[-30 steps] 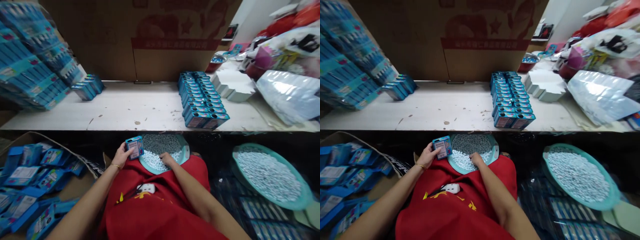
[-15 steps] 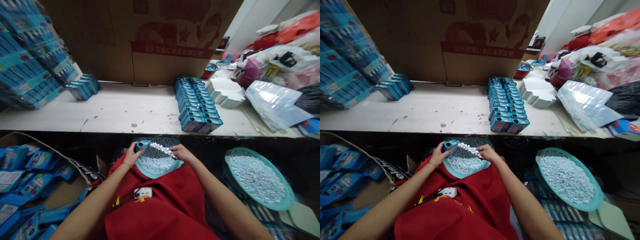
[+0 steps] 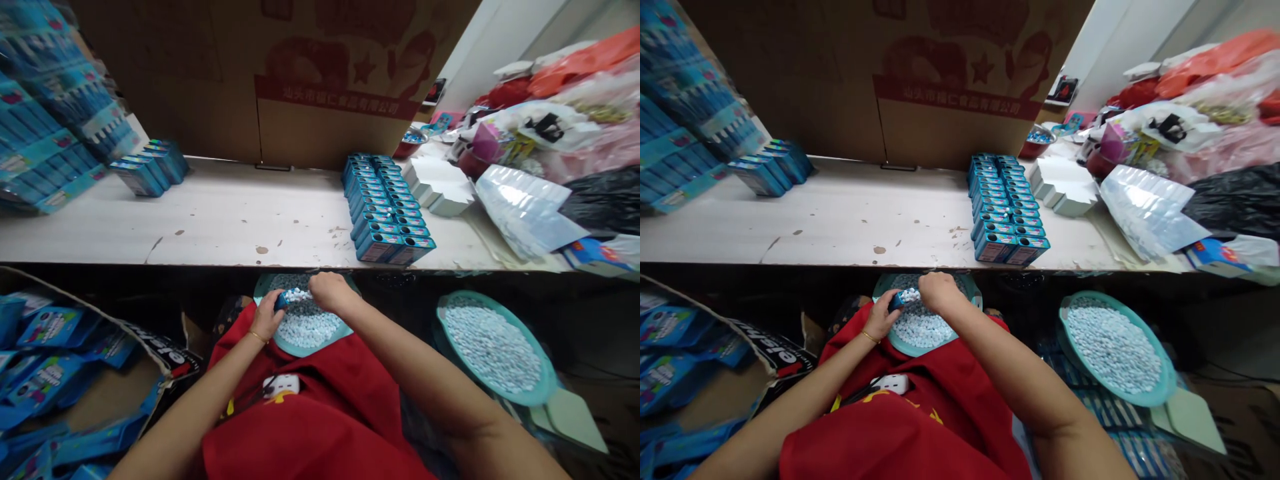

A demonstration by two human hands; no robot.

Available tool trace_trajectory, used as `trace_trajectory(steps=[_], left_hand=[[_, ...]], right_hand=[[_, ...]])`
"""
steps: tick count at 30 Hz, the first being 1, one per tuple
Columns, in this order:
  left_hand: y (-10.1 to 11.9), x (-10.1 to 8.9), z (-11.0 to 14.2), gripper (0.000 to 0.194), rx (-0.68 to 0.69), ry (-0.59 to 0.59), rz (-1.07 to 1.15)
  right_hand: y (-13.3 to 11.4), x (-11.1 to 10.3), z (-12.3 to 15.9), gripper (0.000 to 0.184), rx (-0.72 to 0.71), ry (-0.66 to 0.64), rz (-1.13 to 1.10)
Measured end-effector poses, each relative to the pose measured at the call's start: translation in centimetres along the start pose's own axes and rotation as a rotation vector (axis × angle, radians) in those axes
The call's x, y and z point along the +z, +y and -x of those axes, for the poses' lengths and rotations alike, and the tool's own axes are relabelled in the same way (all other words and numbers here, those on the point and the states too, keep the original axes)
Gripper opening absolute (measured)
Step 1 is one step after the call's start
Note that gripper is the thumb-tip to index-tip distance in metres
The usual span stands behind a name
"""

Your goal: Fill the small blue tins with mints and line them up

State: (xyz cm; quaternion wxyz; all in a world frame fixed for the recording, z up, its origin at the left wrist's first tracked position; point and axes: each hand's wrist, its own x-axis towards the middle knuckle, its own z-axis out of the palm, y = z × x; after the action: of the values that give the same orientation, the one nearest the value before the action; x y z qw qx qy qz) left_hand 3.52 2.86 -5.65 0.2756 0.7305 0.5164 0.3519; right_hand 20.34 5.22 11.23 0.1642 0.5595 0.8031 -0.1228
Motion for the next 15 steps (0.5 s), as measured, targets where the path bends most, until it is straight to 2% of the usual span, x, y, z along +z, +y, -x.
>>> trace_trajectory(steps=[4,7,11,15], left_hand=[[0.0,0.1,0.1,0.038,0.019,0.005,0.007],[-0.1,0.2,0.2,0.040,0.025,-0.005,0.022],[-0.2,0.3,0.3,0.039,0.016,-0.001,0.044],[-0.1,0.4,0.3,0.038,-0.039,0.032,0.074]], right_hand=[[-1.7,-0.2,0.4,0.029,-0.044,0.037,0.052],[-1.2,0.0,1.3,0.030,-0.032,0.072,0.045],[2.2,1.5,3.0,0.030,0.027,0.065,-0.023],[6.4,5.6,2.8,0.034,0.095,0.073,-0.189]])
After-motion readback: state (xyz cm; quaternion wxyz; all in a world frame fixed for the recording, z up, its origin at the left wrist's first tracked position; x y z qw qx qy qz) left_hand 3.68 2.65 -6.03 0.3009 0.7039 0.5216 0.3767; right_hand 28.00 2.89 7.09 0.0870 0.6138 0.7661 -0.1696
